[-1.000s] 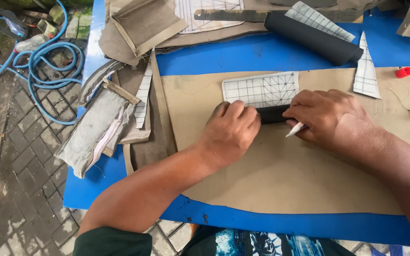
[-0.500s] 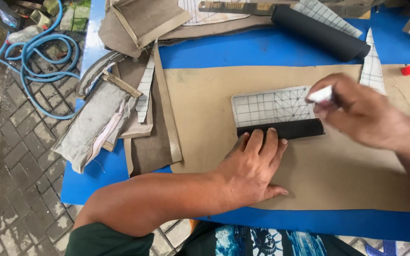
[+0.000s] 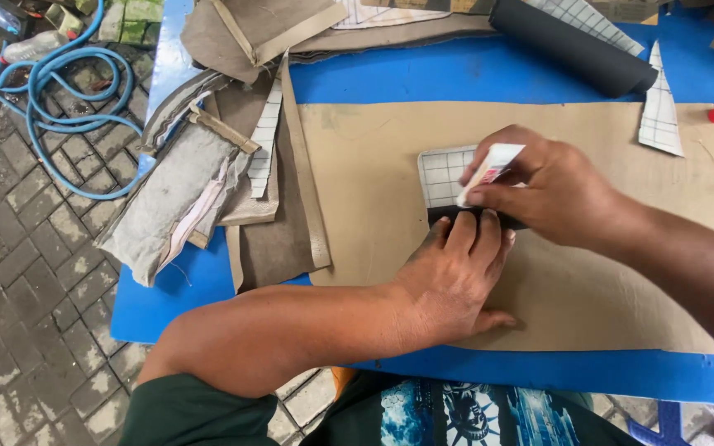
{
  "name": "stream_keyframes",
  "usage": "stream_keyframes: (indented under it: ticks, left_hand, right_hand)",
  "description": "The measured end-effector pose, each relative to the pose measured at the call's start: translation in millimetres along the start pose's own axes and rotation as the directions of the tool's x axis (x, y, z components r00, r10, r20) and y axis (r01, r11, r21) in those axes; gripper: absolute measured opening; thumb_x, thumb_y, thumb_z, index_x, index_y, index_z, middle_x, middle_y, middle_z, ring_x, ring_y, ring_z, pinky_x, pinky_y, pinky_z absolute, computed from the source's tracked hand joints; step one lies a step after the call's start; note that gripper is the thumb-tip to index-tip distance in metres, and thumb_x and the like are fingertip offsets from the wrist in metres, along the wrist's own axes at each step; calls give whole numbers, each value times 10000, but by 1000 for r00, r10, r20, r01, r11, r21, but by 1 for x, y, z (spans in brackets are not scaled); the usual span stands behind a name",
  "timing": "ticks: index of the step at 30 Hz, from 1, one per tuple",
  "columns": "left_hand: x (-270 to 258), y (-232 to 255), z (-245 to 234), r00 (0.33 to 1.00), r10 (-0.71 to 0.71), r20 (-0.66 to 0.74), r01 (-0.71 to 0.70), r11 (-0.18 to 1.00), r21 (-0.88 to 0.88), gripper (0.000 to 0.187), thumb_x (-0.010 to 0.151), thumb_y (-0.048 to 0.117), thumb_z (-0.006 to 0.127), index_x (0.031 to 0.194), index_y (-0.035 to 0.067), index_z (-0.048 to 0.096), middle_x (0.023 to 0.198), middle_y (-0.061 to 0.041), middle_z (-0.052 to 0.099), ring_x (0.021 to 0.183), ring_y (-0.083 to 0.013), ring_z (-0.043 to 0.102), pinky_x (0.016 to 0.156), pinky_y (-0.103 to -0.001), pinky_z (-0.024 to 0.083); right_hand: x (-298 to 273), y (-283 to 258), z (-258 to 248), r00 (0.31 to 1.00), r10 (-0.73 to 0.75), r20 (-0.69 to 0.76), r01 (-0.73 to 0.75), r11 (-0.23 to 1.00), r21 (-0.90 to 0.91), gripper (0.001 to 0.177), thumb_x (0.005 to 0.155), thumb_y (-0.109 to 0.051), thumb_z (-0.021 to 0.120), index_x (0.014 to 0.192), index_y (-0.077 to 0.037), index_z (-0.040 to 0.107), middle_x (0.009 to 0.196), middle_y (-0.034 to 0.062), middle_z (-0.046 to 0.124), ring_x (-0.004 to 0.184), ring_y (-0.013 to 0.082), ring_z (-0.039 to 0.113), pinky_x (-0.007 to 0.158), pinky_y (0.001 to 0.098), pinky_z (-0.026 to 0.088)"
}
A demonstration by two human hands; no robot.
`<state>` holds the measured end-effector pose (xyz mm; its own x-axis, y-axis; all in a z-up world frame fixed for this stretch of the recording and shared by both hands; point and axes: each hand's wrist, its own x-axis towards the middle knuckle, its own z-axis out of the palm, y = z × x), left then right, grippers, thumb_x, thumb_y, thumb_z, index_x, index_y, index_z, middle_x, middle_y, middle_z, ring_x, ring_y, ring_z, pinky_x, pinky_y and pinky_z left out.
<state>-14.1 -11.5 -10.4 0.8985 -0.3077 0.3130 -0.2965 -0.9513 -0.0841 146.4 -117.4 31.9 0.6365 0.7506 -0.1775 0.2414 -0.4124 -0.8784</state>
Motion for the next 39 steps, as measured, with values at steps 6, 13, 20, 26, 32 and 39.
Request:
stream_keyframes:
  ticks: [6,13,20,26,32,39]
  left_hand:
    - [0,1,3,1000,-22,1,22,1000,14,1078,732,902,561,1359,27,609,1236,-195,581,1153,-370,533,977,-487,528]
    - [-3,-1,10,999,50,-22,-52,988,-143,922,749,733,614,1299,-6,617,1203,-226,555,1132,-444,553,963,-606,516]
    - [-2,-1,1,999,31,-18,-29,997,67,1047,813,897,437,1388,43,630,1339,-226,582,1117,-341,554,891,-461,567]
    - [-1,-1,0,999,49,-7,-48,996,75,1040,816,895,434,1396,55,633,1361,-228,581,1147,-342,538,923,-467,571]
    - [4,-8,0,996,81,-22,-81,997,18,1006,791,853,576,1389,46,627,1289,-218,596,1046,-315,544,806,-423,559]
    - [14,-43,10,975,169,-144,-200,949,-243,375,1005,-24,517,1360,-14,637,1077,-130,657,860,-257,537,701,-357,573]
  right_hand:
    - [6,-14,25,1000,16,-3,-16,999,-36,206,885,-141,815,1037,-204,691,799,22,785,744,108,779,720,225,585]
    - [9,7,25,983,-181,24,179,983,48,296,874,-114,820,1121,-137,658,806,120,796,749,177,762,768,325,623]
    - [-4,5,-31,993,112,39,-84,896,-437,177,883,-185,789,1038,-190,704,969,35,817,880,151,801,773,312,591]
    - [-25,34,-70,981,163,-105,-194,837,-512,182,924,-180,763,1097,-178,705,975,39,784,838,197,749,743,328,554]
    - [-40,48,-71,996,-60,-72,17,866,-500,275,832,-34,674,1092,-124,675,909,37,709,701,167,674,589,323,509]
    - [-39,64,-61,907,-378,183,418,765,-491,319,697,-171,913,980,-171,767,966,1,687,806,139,692,674,288,585]
